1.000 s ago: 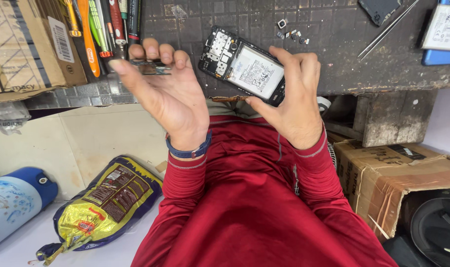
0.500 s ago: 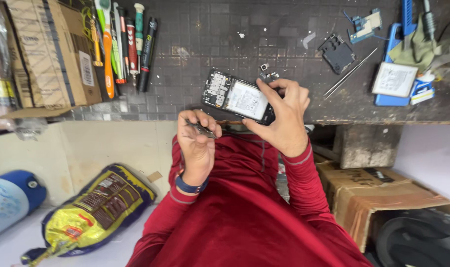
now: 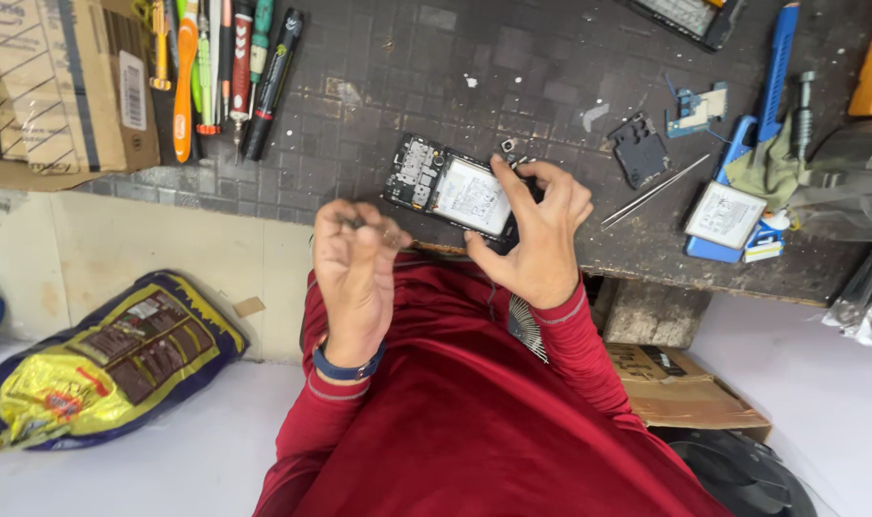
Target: The person disassembles a smartphone, removing the back cover and separating the motherboard from the battery. They then handle a small circuit board, detaching a component and placing it on the table before reattaching it.
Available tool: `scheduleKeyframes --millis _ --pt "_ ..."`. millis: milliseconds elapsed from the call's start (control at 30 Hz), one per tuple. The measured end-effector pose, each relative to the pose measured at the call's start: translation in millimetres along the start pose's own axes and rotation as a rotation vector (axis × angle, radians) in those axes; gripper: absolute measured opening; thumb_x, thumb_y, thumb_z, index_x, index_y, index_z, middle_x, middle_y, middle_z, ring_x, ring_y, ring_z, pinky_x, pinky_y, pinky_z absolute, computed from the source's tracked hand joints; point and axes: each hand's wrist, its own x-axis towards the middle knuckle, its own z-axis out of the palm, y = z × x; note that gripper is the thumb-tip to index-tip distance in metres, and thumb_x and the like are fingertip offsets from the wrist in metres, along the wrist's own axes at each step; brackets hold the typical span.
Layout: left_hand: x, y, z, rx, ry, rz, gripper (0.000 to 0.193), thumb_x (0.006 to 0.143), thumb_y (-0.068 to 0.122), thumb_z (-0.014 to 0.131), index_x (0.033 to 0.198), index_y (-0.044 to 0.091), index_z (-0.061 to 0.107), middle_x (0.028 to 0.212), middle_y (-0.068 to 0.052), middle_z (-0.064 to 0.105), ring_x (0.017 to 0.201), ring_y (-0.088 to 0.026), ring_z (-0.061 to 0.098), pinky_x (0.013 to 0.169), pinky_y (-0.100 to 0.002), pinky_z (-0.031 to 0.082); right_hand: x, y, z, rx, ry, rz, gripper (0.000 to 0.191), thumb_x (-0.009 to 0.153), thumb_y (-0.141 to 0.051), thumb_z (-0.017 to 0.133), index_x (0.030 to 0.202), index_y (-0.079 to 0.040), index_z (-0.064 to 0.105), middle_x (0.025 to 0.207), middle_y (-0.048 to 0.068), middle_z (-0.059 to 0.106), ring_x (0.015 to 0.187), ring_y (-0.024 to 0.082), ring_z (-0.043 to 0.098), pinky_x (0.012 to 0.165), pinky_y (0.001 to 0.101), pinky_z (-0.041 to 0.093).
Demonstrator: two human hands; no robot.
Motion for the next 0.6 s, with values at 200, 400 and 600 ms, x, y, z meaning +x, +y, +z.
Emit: scheduleKeyframes --millis 200,400,600 --pt "27 34 22 0.050 -0.064 -0.083 0.038 0.099 -0.009 0.062 0.129 0.009 0.047 0.120 -0.006 0.058 0.107 -0.016 0.065 0.105 -0.043 0.058 14 -14 1 0.001 0.001 0.015 0.082 0.066 -0.034 0.085 0.142 -0.013 0.062 0.131 0.016 0.049 0.117 0.035 0.040 0.106 0.0479 0.030" --pt "52 76 8 0.192 -0.205 -0.178 0.039 0.102 -0.012 0.064 0.137 0.000 0.050 0.122 -0.014 0.068 0.109 -0.019 0.069 0.097 -0.035 0.059 17 -39 15 0.122 0.094 0.010 0.079 0.067 -0.035 0.085 0.136 -0.008 0.061 0.124 0.016 0.050 0.113 0.034 0.043 0.103 0.0471 0.033" --pt "71 122 -6 0.326 -0.354 -0.355 0.045 0.103 -0.009 0.063 0.146 -0.006 0.049 0.124 -0.015 0.070 0.112 -0.020 0.071 0.094 -0.035 0.063 26 -64 33 0.138 0.343 0.203 0.032 0.094 -0.006 0.076 0.125 -0.008 0.071 0.114 0.011 0.058 0.109 0.027 0.051 0.101 0.0353 0.041"
